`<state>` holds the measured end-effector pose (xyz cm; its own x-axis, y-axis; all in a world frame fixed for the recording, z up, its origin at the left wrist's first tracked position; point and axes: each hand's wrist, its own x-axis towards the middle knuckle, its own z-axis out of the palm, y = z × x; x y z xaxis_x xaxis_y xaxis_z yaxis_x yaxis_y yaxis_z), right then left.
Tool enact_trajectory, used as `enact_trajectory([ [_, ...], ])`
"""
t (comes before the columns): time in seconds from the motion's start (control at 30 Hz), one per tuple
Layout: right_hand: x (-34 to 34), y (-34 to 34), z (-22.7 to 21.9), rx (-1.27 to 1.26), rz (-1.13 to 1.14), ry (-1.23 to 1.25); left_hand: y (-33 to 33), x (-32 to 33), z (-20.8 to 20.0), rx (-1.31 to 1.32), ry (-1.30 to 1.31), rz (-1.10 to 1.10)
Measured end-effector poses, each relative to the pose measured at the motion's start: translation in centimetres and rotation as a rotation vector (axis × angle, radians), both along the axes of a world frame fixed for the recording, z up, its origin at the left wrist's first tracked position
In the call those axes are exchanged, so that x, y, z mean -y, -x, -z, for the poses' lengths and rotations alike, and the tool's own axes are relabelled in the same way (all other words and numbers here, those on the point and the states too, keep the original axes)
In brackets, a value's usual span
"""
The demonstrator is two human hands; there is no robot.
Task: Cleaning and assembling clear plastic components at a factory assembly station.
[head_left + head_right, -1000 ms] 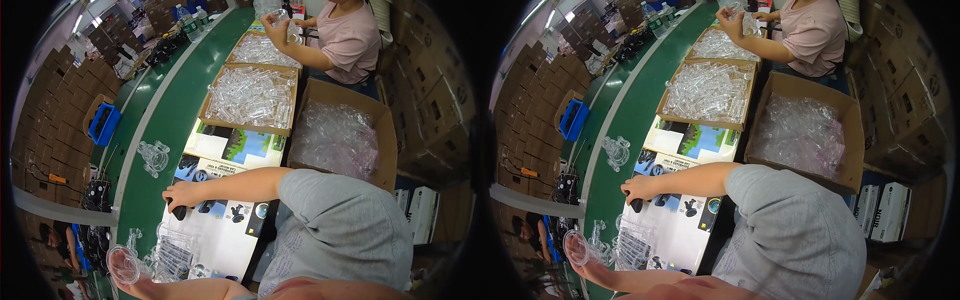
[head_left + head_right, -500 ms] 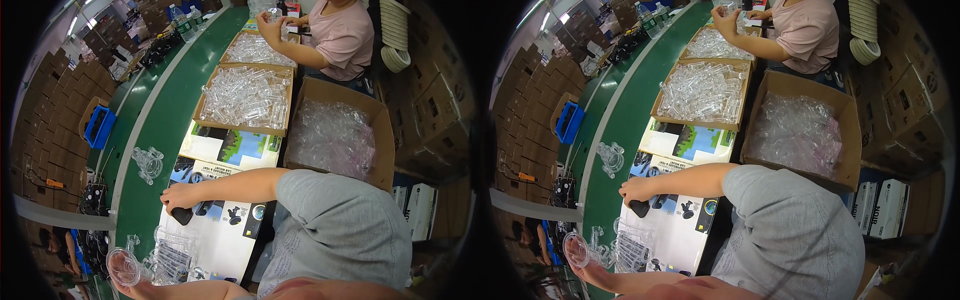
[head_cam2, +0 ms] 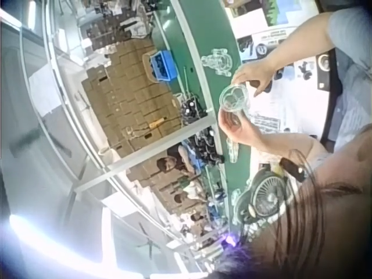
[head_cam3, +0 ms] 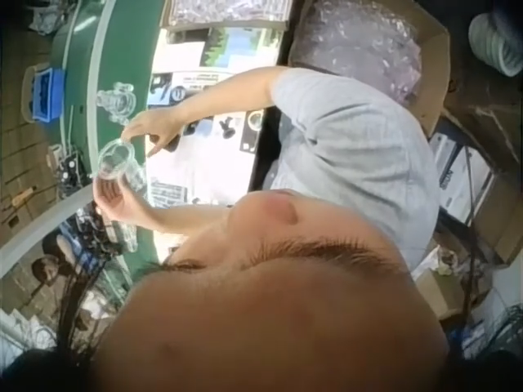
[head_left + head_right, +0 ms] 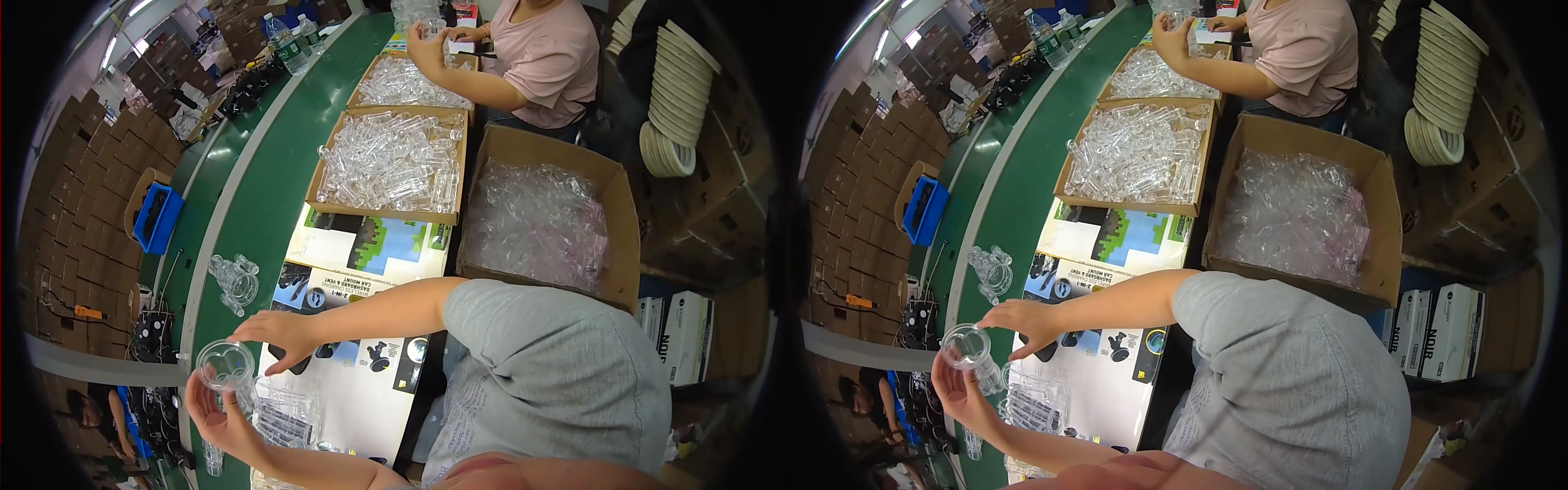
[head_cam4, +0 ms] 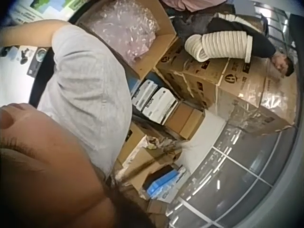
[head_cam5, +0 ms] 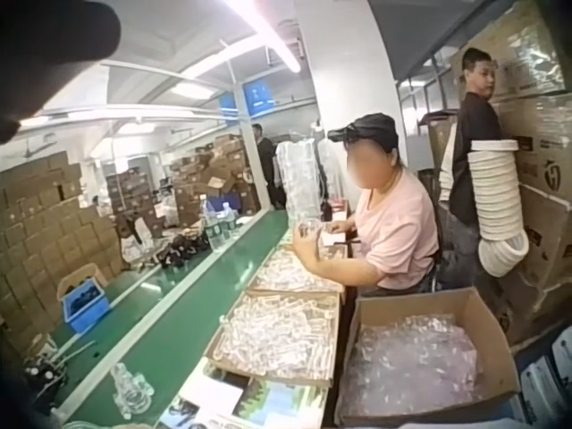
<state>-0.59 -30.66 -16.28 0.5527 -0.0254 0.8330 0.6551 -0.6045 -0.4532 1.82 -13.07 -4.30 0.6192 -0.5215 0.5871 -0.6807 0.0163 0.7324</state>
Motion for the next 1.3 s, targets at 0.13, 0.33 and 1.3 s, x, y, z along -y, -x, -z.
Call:
enact_trajectory([
  [0.13, -0.7, 0.4, -0.1, -0.019, 0.012, -0.019, 0.8, 2.0, 0.5, -0.001, -0.070, 0.006],
  [0.33, -1.3, 0.3, -0.1, 0.008, -0.108, -0.210, 2.4, 3.5, 0.9, -0.111, -0.159, 0.145],
  [1.3, -0.7, -0.9, 1.2, 0.051, 0.061, -0.300, -0.6, -8.5, -2.3, -0.048, 0.464, -0.167],
])
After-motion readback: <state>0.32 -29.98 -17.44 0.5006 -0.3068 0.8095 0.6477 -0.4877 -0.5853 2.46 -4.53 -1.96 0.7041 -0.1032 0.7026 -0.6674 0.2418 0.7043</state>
